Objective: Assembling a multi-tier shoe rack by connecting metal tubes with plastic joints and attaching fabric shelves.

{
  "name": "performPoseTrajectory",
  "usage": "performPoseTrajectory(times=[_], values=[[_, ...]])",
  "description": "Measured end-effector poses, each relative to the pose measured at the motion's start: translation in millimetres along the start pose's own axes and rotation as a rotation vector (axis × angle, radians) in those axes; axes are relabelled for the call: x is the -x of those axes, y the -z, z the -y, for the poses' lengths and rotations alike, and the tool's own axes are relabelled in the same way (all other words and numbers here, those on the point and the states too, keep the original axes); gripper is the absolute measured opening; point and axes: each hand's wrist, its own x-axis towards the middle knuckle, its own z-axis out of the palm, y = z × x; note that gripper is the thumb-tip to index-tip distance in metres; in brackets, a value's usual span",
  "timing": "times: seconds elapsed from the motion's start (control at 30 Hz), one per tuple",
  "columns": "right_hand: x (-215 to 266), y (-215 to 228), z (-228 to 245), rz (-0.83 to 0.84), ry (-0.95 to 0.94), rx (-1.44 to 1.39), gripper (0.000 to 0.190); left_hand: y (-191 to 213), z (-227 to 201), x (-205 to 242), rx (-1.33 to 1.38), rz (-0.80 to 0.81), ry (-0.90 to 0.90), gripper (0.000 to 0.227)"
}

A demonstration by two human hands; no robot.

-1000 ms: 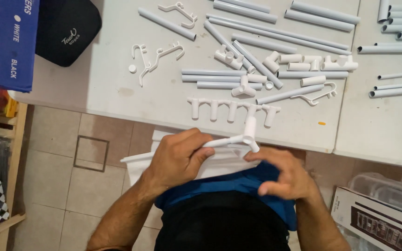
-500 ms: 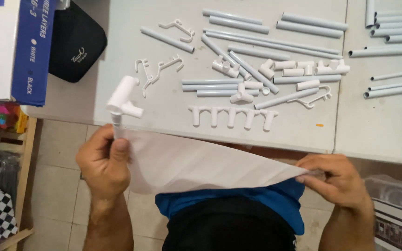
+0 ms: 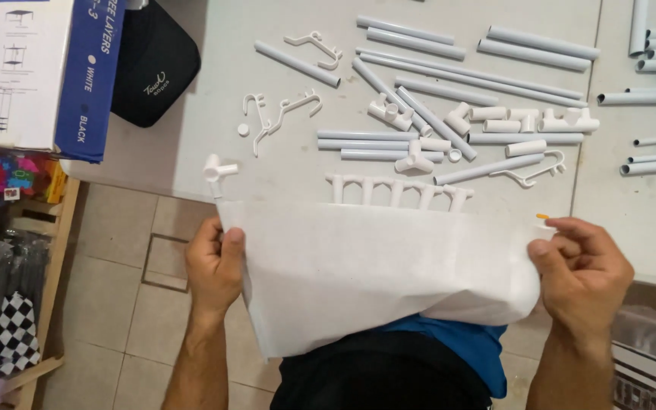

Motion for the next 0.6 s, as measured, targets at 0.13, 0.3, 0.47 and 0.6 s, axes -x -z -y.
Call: performPoseTrajectory(times=[0.13, 0.3, 0.47, 0.6], values=[[23.9, 6.1, -41.7, -0.068, 0.073, 0.05, 0.024, -16.7, 28.8, -4.2, -0.021, -0.004, 0.041, 0.044], [40.7, 0.1, -35.1, 0.723, -0.181, -0.705, 0.111, -24.5, 35.6, -3.3, 0.095, -0.073, -0.118, 0.052], [69.3, 3.5, -91.8, 0.516, -0.089, 0.129, 0.022, -20.2, 36.7, -15.6, 0.057, -0.173, -0.11, 0.056], [47.0, 15.5, -54.7, 0.473, -0.077, 0.241, 0.027, -12.9, 6.3, -17.5, 0.016, -0.292, -0.309, 0.054]])
